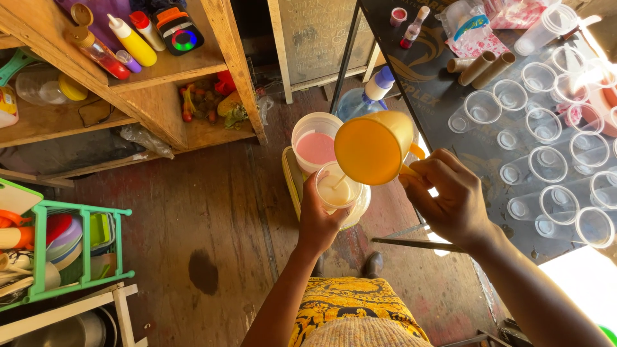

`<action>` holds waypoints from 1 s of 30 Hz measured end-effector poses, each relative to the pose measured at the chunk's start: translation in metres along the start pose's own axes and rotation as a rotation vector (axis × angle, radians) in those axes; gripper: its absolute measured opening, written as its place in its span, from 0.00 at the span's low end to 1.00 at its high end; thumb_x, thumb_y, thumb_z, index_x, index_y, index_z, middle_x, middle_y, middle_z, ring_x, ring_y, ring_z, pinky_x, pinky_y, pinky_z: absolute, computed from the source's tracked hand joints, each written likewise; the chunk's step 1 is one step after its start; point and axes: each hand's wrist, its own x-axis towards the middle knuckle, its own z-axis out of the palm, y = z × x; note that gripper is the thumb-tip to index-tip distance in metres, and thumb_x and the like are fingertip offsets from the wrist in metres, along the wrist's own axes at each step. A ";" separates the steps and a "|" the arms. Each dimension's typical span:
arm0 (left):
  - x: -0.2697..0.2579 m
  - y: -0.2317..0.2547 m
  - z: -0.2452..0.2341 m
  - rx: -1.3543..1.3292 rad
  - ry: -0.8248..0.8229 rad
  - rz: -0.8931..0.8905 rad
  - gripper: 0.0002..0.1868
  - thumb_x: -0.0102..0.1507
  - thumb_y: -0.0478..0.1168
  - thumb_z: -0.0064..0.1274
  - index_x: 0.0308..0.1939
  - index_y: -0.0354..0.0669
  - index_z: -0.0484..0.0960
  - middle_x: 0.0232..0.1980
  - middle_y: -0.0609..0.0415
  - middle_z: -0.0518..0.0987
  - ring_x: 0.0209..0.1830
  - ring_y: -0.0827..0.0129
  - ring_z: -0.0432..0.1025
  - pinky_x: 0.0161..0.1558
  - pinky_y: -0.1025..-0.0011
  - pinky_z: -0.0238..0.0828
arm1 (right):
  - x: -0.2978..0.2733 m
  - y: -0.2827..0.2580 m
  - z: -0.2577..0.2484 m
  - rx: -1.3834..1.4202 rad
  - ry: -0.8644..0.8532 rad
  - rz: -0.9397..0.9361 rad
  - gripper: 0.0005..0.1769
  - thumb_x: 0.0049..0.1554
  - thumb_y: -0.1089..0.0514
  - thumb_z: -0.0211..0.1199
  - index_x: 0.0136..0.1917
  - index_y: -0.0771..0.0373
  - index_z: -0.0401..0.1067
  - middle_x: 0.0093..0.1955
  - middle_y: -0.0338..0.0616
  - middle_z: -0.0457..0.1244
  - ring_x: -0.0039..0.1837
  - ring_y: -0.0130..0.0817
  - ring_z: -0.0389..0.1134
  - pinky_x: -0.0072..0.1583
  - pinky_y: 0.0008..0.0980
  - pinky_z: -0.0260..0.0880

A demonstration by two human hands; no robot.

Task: The person is unbagging and arranging a large number of clear plastic serving cups into a grid on a table.

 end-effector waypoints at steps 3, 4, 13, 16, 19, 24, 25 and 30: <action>0.000 0.002 0.001 -0.013 -0.002 -0.001 0.44 0.49 0.35 0.71 0.68 0.36 0.67 0.64 0.39 0.72 0.71 0.44 0.66 0.73 0.49 0.59 | -0.009 0.011 0.005 0.129 0.000 0.160 0.14 0.63 0.59 0.63 0.38 0.69 0.74 0.27 0.42 0.53 0.31 0.31 0.53 0.35 0.33 0.59; 0.001 0.004 0.001 -0.013 -0.004 0.000 0.44 0.49 0.35 0.71 0.68 0.36 0.67 0.64 0.39 0.72 0.71 0.44 0.66 0.73 0.49 0.59 | -0.014 0.016 0.008 0.128 0.002 0.160 0.14 0.63 0.59 0.63 0.38 0.69 0.74 0.27 0.42 0.53 0.31 0.31 0.53 0.35 0.33 0.59; 0.036 0.005 -0.017 -0.073 0.003 -0.027 0.49 0.48 0.39 0.75 0.69 0.35 0.66 0.64 0.38 0.73 0.70 0.48 0.68 0.72 0.53 0.60 | -0.058 0.048 0.033 0.411 0.105 0.567 0.16 0.68 0.56 0.58 0.40 0.67 0.73 0.29 0.42 0.58 0.37 0.30 0.56 0.43 0.30 0.61; 0.072 0.045 -0.033 -0.157 -0.007 -0.007 0.48 0.47 0.39 0.77 0.68 0.35 0.68 0.63 0.39 0.73 0.66 0.54 0.70 0.69 0.55 0.65 | -0.070 0.054 0.048 0.386 0.109 0.573 0.17 0.67 0.54 0.59 0.41 0.67 0.74 0.28 0.43 0.57 0.35 0.29 0.55 0.40 0.30 0.59; 0.110 0.113 -0.050 -0.307 -0.193 -0.035 0.61 0.52 0.37 0.74 0.80 0.38 0.47 0.74 0.31 0.59 0.64 0.48 0.68 0.61 0.52 0.76 | -0.090 0.074 0.067 0.429 0.133 0.616 0.18 0.68 0.53 0.59 0.41 0.68 0.73 0.29 0.44 0.57 0.37 0.33 0.58 0.43 0.34 0.62; 0.156 0.196 -0.051 -0.266 -0.535 0.173 0.58 0.52 0.65 0.65 0.71 0.29 0.57 0.45 0.54 0.65 0.44 0.69 0.63 0.48 0.78 0.63 | -0.115 0.090 0.095 0.394 0.091 0.719 0.21 0.65 0.43 0.56 0.47 0.63 0.75 0.36 0.41 0.63 0.34 0.27 0.60 0.37 0.26 0.60; 0.162 0.201 -0.048 -0.260 -0.547 0.177 0.58 0.52 0.65 0.65 0.71 0.29 0.57 0.45 0.54 0.65 0.44 0.69 0.63 0.48 0.78 0.63 | -0.115 0.083 0.095 0.397 0.106 0.720 0.21 0.65 0.43 0.56 0.47 0.63 0.75 0.36 0.41 0.63 0.34 0.27 0.60 0.37 0.26 0.60; 0.179 0.224 -0.022 -0.409 -0.773 0.435 0.35 0.69 0.56 0.65 0.74 0.52 0.67 0.74 0.56 0.73 0.73 0.64 0.68 0.69 0.62 0.70 | -0.112 0.071 0.091 0.344 0.035 0.835 0.19 0.64 0.44 0.56 0.48 0.61 0.77 0.38 0.39 0.65 0.36 0.27 0.61 0.39 0.28 0.61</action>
